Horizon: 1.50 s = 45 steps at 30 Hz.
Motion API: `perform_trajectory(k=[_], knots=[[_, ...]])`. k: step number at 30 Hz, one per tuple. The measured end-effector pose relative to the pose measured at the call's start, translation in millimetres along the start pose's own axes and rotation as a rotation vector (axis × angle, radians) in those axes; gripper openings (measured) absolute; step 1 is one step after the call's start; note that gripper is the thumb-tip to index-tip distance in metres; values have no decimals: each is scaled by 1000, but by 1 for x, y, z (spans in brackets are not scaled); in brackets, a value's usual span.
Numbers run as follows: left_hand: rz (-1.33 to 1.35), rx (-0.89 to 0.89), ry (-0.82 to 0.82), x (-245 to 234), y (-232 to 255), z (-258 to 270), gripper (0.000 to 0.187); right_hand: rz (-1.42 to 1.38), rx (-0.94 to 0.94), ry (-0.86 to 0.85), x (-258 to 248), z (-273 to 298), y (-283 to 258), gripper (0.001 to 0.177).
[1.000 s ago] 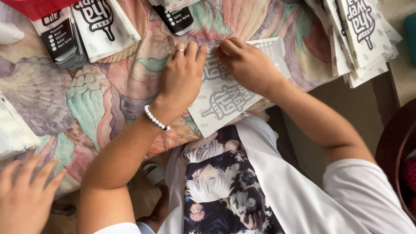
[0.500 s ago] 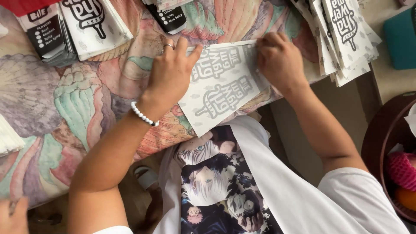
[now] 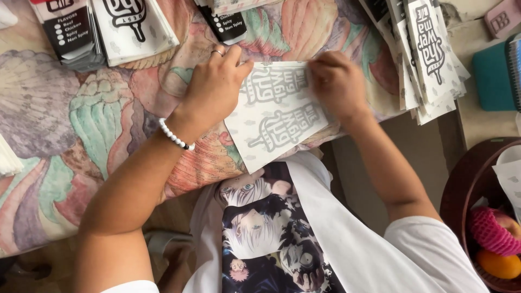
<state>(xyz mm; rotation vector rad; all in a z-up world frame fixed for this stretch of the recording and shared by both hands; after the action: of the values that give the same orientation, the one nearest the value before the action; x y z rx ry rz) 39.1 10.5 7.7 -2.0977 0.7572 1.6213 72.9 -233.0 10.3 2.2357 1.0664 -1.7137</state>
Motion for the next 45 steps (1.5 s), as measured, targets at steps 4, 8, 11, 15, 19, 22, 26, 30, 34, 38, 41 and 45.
perform_trajectory(k=[4, 8, 11, 15, 19, 22, 26, 30, 34, 38, 41, 45], knots=[[-36, -16, -51, 6, 2, -2, 57, 169, -83, 118, -6, 18, 57, 23], [-139, -13, -69, 7, 12, -3, 58, 215, 8, 26, -7, 5, 20, 21], [-193, -12, -62, 7, 15, -7, 54, 81, -8, -68, 9, -8, -16, 22], [-162, -11, -86, 13, 12, -9, 36, 112, -160, -94, 42, -20, -54, 21], [-119, -6, -45, 6, 8, -6, 24, 96, -149, -80, 32, -10, -38, 27], [-99, 17, 10, 0, 10, -5, 40, 75, -51, -75, 6, 8, -4, 16], [-83, -2, -142, 7, 3, -21, 20, 205, -15, 5, -10, 31, 36, 39], [103, -28, -226, 8, 3, -60, 52, 217, -5, 47, -8, 33, 37, 37], [413, -17, -313, 9, 19, -98, 59, 97, 36, 122, -10, 32, 41, 37], [294, -99, -467, 32, 25, -115, 69, -33, 99, 215, -11, 37, 41, 34], [313, -162, -485, 63, 20, -121, 70, -106, 131, 206, -19, 28, 42, 26], [353, -182, -431, 97, 21, -119, 45, -263, 161, 159, -43, 19, 29, 28]])
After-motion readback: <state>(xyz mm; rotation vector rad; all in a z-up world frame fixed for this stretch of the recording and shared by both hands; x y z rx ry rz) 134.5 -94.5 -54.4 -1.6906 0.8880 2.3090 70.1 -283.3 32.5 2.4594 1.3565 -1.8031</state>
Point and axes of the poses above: each hand's wrist, its own z-axis away from the middle knuckle, its own x-axis out of the palm, y = z × x, the point moved 4 cm from there along -z, towards the middle knuckle, and after that the axes turned 8 degrees about x, right-handed, at the moved point
